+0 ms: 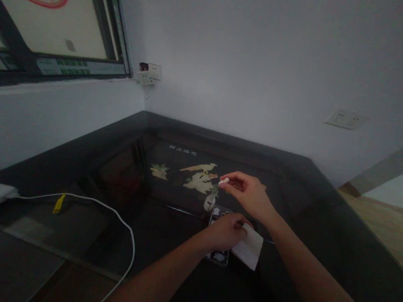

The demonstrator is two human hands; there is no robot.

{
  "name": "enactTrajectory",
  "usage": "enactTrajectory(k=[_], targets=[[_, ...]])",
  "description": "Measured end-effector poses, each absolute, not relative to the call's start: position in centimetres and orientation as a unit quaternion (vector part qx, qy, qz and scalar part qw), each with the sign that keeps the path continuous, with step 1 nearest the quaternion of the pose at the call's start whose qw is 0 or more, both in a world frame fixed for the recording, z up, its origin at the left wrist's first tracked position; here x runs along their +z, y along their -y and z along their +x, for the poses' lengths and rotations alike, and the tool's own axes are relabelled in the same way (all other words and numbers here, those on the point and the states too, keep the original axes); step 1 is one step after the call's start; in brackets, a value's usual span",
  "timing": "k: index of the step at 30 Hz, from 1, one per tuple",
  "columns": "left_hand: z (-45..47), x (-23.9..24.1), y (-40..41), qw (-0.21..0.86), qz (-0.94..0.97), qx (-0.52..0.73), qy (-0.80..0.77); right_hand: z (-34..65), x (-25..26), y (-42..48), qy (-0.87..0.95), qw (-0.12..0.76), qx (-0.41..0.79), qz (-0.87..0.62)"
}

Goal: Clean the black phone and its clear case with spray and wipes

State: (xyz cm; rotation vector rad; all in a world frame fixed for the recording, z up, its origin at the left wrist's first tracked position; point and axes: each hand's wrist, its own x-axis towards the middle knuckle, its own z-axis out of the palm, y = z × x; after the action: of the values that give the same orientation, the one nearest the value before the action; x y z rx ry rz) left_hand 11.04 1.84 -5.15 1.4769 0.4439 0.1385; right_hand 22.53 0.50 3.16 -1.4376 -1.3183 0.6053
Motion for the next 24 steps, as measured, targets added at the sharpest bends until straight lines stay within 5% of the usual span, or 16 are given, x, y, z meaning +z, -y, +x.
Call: enactTrajectory(k=[13,24], targets=[[10.8,-4.6,-1.7,0.701,0.681,0.074,-0.197,22.5,2.7,-0.8,0.598,0.471,0.231,-0.606],[11.2,-6.0,-2.0,0.679,0.711,0.102,-0.150,22.1,1.7,-1.8,0.712,0.318,0.142,-0.609]])
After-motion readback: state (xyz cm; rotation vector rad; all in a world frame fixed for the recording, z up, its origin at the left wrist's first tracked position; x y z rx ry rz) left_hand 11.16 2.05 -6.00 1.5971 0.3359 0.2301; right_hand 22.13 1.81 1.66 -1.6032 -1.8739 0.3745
